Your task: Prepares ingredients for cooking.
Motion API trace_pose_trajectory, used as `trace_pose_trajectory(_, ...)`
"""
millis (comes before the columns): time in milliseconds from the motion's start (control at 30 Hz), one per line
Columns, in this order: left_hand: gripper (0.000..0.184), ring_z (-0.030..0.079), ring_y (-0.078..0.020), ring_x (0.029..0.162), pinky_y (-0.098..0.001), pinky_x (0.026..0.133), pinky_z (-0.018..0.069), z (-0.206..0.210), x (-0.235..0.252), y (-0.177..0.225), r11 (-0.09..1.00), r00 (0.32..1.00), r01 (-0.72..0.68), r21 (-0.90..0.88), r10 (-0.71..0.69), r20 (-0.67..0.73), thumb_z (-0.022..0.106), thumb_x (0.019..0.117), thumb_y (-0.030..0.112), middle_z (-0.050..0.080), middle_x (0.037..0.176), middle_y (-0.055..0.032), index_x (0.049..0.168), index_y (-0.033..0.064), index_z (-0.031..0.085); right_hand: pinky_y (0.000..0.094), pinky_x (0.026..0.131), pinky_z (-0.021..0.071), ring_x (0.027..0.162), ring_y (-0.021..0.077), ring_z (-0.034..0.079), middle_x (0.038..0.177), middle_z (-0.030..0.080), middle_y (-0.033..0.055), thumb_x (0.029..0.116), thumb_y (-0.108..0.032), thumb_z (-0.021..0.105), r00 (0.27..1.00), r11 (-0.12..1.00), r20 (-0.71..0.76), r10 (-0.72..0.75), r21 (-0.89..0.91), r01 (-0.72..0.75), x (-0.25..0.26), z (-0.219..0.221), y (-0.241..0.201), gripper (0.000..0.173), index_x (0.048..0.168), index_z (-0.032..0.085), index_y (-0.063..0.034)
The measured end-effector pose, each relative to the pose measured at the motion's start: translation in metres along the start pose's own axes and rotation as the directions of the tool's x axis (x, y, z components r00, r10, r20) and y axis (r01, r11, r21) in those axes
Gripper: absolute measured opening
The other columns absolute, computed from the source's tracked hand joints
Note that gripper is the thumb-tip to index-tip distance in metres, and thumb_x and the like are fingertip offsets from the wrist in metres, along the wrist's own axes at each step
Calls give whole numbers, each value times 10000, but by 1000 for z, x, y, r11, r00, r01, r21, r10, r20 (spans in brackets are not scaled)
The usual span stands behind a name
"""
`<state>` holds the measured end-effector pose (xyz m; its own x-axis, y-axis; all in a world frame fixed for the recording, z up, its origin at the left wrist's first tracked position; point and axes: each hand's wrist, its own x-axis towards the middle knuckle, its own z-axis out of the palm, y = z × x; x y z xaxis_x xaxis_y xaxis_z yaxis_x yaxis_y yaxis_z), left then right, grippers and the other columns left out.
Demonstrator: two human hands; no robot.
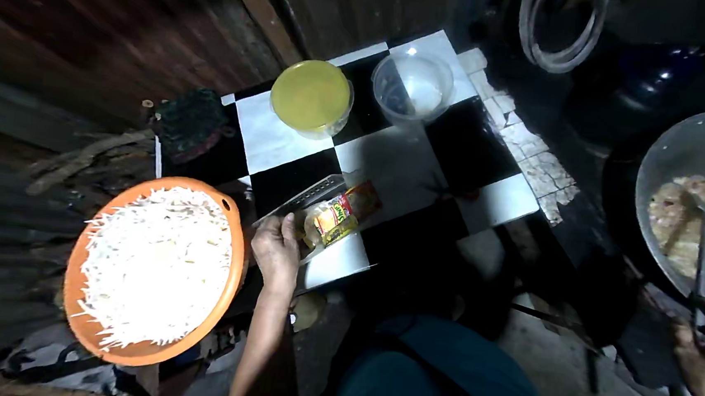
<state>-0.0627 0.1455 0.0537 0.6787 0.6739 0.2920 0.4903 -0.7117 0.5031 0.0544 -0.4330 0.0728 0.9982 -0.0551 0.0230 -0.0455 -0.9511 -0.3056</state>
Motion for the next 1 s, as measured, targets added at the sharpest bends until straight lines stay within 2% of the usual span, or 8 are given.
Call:
trace_pose_trajectory(67, 304, 680, -408, 995, -592, 945, 510, 0, -2, 3, 998, 986, 44, 47, -51, 159, 568, 1047, 182, 687, 1038, -272, 1017, -93, 694, 722, 953, 457, 1153, 587, 583, 1343, 533, 400, 1018, -218, 592, 998, 998, 26, -57, 14, 56, 0, 3, -16, 426, 1359, 614, 37)
trace_pose_trajectory(167, 297, 658, -412, 1114, -586, 1007, 497, 9, -7, -1, 995, 955, 66, 70, -84, 285, 597, 1028, 187, 679, 1174, -258, 1189, -47, 681, 755, 896, 466, 1100, 597, 603, 1323, 546, 393, 1012, -189, 621, 987, 990, 82, -139, 23, 138, 2, 12, -37, 389, 1331, 630, 35)
trace_pose_trajectory(300, 473, 647, -395, 1166, -584, 1026, 491, 25, -8, -13, 981, 911, 187, 50, -193, 364, 640, 1010, 210, 651, 1273, -240, 1427, 19, 522, 757, 900, 468, 1117, 581, 610, 1279, 595, 360, 1002, -152, 652, 958, 972, 167, -233, 28, 231, 7, 25, -63, 360, 1320, 650, 17)
trace_pose_trajectory(367, 431, 662, -406, 1128, -612, 997, 499, 29, -4, -18, 973, 899, 211, 89, -229, 374, 639, 991, 134, 674, 1224, -236, 1401, 31, 556, 748, 875, 487, 1080, 565, 635, 1253, 616, 346, 993, -138, 662, 941, 961, 196, -275, 40, 273, 8, 33, -76, 353, 1315, 659, 5)
trace_pose_trajectory(433, 308, 674, -422, 1073, -637, 949, 502, 24, 2, -11, 968, 900, 217, 128, -249, 357, 609, 989, 86, 698, 1143, -235, 1290, 29, 640, 736, 861, 500, 1065, 543, 650, 1235, 634, 325, 989, -139, 666, 918, 944, 223, -329, 60, 324, 11, 41, -86, 351, 1314, 664, -6)
trace_pose_trajectory(600, 198, 685, -424, 982, -658, 869, 519, -3, 12, -6, 977, 948, 207, 52, -213, 237, 574, 1013, 94, 698, 1059, -241, 1163, 2, 663, 726, 864, 513, 1084, 506, 663, 1262, 653, 272, 1001, -146, 654, 870, 918, 295, -395, 96, 384, 19, 65, -102, 331, 1315, 677, -42)
trace_pose_trajectory(800, 177, 663, -239, 864, -479, 807, 556, -20, 9, -22, 947, 955, 250, -204, -205, 215, 591, 1012, 84, 683, 1013, -159, 1156, 7, 658, 728, 863, 513, 1067, 508, 667, 1257, 661, 266, 999, -135, 658, 824, 901, 368, -432, 146, 408, 25, 83, -129, 326, 1315, 682, -56)
trace_pose_trajectory(1000, 94, 567, -55, 687, -246, 648, 501, -36, 6, -23, 847, 930, 353, -398, -272, 247, 618, 1004, 72, 623, 842, -5, 1092, 65, 650, 730, 851, 513, 1054, 502, 670, 1246, 661, 262, 1007, -158, 634, 776, 855, 358, -518, 210, 474, 41, 92, -160, 331, 1325, 675, -73)
